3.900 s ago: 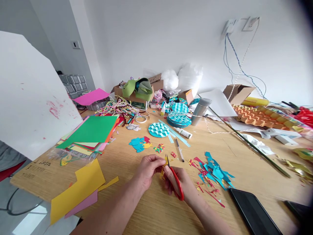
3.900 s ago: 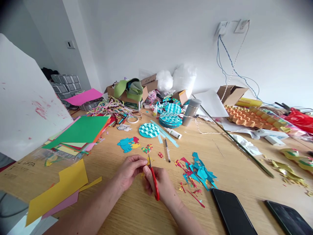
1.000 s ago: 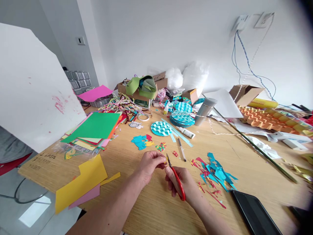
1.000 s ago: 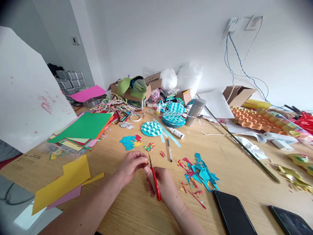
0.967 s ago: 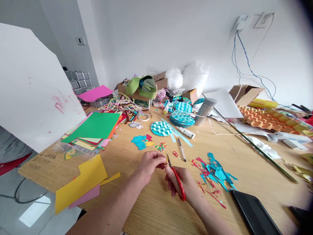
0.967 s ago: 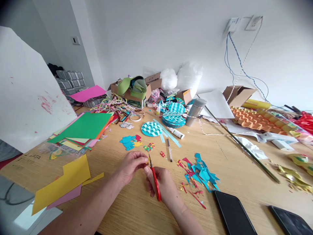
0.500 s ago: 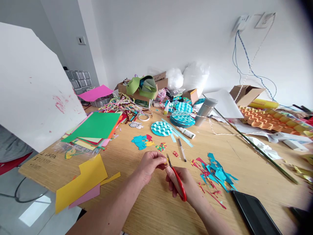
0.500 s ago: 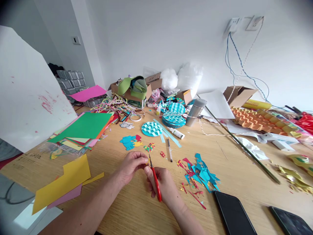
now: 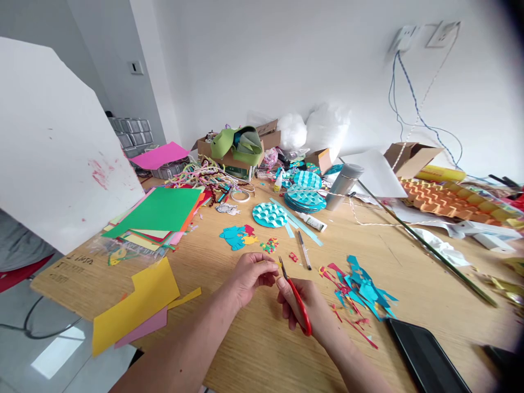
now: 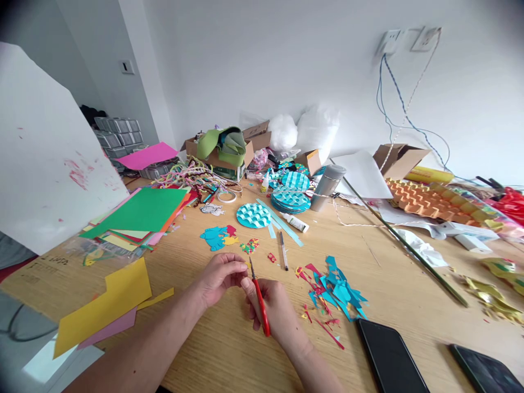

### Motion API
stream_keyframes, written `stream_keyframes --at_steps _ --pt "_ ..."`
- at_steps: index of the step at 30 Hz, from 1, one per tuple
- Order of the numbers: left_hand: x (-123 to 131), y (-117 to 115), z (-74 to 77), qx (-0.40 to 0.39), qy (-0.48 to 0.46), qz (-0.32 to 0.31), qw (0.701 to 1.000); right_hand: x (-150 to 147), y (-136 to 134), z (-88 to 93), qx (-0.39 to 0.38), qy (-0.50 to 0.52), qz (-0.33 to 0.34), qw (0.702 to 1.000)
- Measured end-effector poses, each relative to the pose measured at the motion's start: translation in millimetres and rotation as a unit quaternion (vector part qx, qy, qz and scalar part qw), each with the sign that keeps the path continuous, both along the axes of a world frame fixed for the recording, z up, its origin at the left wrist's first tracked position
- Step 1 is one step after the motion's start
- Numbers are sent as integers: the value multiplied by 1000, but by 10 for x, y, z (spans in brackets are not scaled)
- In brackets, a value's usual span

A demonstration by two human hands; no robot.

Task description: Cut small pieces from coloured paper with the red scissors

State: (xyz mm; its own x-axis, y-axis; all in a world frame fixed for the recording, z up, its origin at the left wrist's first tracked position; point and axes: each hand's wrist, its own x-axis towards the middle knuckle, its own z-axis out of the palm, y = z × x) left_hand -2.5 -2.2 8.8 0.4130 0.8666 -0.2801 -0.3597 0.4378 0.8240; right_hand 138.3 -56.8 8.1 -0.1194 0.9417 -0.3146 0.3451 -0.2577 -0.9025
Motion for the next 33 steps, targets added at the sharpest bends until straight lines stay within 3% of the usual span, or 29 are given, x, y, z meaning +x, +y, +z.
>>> stream_keyframes --at_steps 33 --pt "-40 42 24 23 45 0 999 15 -7 13 -10 -17 30 999"
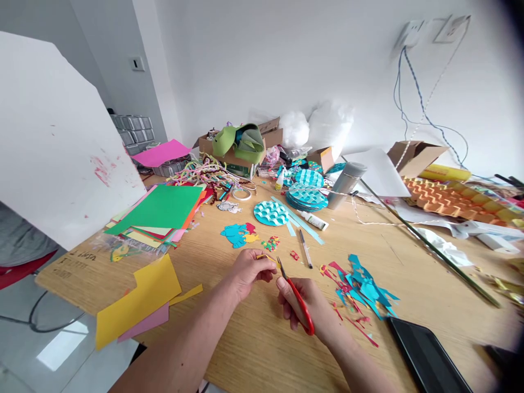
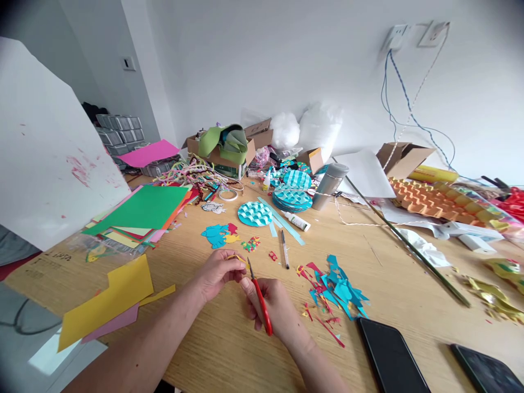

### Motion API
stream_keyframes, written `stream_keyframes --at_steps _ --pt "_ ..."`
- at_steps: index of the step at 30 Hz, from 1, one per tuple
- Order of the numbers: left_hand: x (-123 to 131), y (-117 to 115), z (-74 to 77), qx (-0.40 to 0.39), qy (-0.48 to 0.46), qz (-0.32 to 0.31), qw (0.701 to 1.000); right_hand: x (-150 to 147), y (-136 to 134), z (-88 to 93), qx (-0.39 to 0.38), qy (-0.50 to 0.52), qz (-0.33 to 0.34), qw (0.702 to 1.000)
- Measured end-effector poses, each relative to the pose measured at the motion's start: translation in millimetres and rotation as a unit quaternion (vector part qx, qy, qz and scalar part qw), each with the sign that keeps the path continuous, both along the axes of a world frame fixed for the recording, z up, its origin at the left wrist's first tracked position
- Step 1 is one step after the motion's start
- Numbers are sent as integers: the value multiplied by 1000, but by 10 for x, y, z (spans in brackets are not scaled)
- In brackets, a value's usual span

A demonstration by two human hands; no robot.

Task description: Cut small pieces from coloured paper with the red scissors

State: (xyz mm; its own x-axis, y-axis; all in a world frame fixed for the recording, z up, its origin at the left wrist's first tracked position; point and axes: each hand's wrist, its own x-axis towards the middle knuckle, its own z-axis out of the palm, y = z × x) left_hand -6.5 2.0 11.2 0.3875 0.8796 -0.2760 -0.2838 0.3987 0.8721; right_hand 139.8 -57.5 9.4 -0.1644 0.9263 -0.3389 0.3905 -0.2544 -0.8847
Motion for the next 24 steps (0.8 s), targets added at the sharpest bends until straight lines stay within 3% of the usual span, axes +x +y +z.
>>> stream_keyframes --at_steps 14,20,24 --pt "1 -3 8 -21 -29 31 999 2 11 9 -10 10 -3 1000" --pt "-2 -3 -17 -36 -13 -26 999 6 16 -5 -10 22 -13 1000" --pt "5 -4 -26 -30 -16 -25 999 9 14 -14 -10 18 -8 1000"
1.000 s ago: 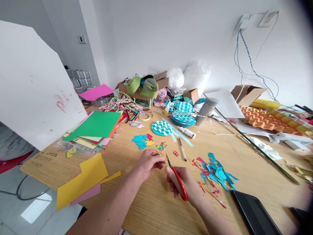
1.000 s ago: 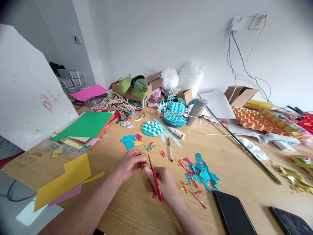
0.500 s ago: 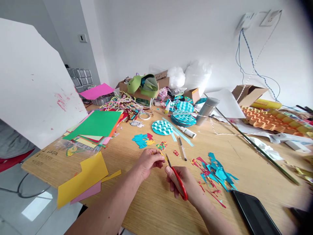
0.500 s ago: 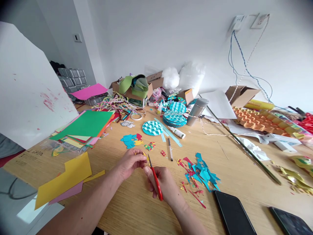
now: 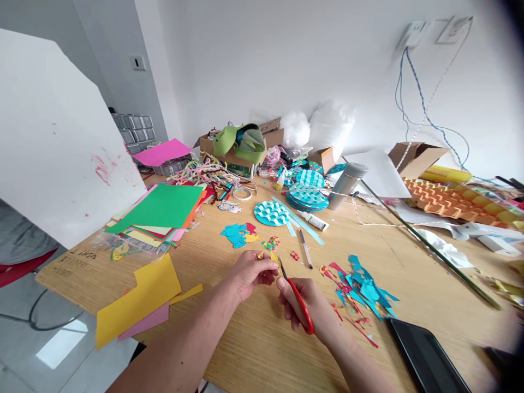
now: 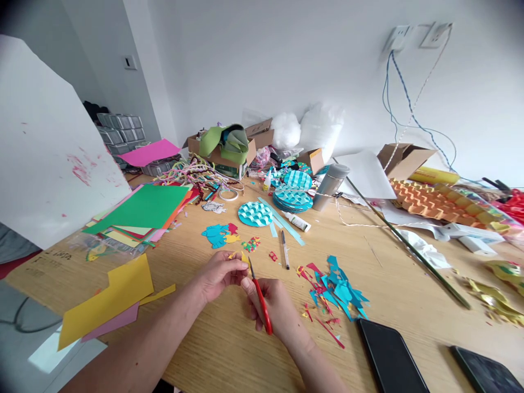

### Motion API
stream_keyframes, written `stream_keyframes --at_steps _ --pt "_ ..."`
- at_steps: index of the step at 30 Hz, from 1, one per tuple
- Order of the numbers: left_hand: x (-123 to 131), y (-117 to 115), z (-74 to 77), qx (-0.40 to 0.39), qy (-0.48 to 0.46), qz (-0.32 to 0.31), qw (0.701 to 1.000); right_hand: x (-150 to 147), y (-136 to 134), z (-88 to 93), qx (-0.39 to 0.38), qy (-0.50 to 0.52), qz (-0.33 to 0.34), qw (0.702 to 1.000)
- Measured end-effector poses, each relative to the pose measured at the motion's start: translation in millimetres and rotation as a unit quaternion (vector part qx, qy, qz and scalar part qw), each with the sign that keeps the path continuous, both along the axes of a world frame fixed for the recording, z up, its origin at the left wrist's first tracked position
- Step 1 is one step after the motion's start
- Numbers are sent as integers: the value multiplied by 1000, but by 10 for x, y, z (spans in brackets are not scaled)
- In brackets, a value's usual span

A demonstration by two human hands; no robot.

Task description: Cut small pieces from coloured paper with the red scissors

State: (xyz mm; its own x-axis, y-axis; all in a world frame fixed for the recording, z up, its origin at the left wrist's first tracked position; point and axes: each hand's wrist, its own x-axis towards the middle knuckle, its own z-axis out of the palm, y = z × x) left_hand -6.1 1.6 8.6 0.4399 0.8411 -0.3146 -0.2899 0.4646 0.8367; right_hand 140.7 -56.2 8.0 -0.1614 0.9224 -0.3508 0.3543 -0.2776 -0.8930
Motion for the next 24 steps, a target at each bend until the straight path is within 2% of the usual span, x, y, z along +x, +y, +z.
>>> stream_keyframes --at_steps 6,14,24 --pt "16 4 -9 3 3 15 1000 2 0 -11 3 -5 11 1000" --pt "2 1 -3 31 21 3 999 -5 1 -27 0 -7 11 1000" --pt "-5 -8 -6 22 -3 -16 1000 -9 -10 22 -5 -7 6 1000"
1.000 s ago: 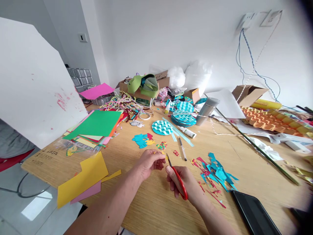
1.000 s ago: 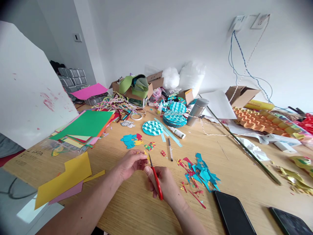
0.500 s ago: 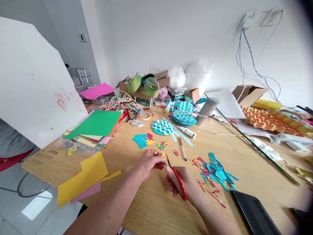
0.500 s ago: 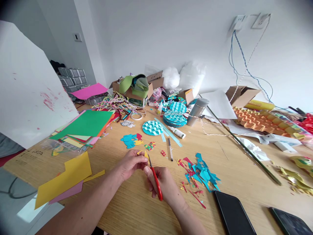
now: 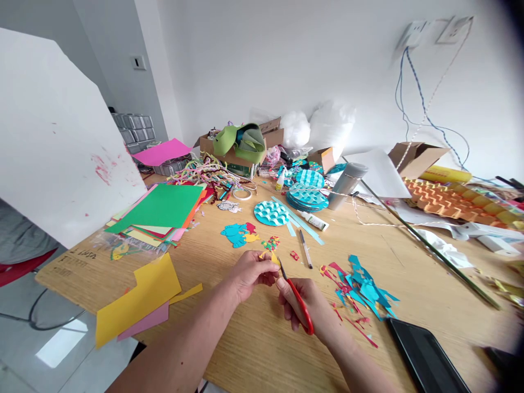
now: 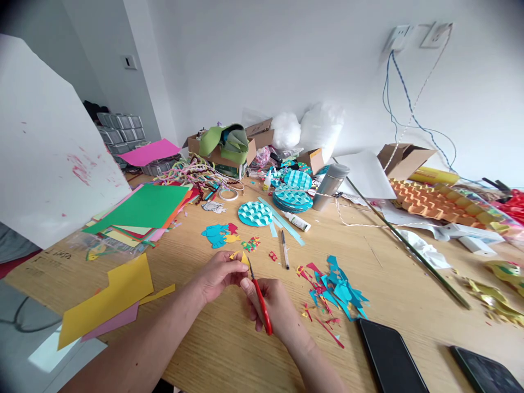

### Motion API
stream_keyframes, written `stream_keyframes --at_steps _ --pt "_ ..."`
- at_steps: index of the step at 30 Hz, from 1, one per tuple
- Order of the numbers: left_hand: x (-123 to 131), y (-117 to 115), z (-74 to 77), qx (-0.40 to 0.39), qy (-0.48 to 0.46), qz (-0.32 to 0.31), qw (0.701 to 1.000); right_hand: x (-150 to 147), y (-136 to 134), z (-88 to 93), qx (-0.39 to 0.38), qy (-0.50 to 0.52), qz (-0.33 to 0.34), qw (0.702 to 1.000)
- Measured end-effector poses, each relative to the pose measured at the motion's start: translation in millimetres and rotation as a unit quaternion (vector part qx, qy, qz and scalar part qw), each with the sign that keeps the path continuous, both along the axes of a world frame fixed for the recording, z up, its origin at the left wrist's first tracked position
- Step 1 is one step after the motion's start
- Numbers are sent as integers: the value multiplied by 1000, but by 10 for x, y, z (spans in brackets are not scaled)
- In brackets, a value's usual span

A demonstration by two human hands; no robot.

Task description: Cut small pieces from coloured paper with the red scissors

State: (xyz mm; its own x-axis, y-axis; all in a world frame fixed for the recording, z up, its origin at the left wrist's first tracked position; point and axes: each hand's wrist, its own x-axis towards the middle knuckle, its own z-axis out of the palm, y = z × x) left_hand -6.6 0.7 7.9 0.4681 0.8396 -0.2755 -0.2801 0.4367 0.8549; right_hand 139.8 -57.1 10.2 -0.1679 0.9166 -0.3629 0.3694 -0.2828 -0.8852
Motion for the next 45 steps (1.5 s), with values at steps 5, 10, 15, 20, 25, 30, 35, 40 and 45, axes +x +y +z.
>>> stream_keyframes --at_steps 5,10,15,20,25,30,35,40,45 --pt "4 5 -7 -7 3 12 1000 -2 3 3 4 0 4 1000" --pt "10 6 -3 -2 12 19 1000 2 -10 -16 -2 2 5 1000" --pt "7 7 -10 10 26 10 1000 14 -9 -23 8 -1 12 1000" --pt "-1 11 -16 8 23 4 1000 3 2 8 1 0 7 1000" --pt "-3 4 -7 12 5 -18 1000 1 7 -3 5 6 1 1000" --pt "3 -2 -3 13 11 -5 1000 0 -3 3 -1 6 -1 1000" --pt "5 -1 -5 9 13 1 1000 -3 -1 7 -5 3 -2 1000" --pt "3 4 -20 16 14 -10 1000 5 4 -23 7 0 0 1000" --pt "-3 1 3 9 14 -13 1000 10 -1 -8 6 -2 6 1000"
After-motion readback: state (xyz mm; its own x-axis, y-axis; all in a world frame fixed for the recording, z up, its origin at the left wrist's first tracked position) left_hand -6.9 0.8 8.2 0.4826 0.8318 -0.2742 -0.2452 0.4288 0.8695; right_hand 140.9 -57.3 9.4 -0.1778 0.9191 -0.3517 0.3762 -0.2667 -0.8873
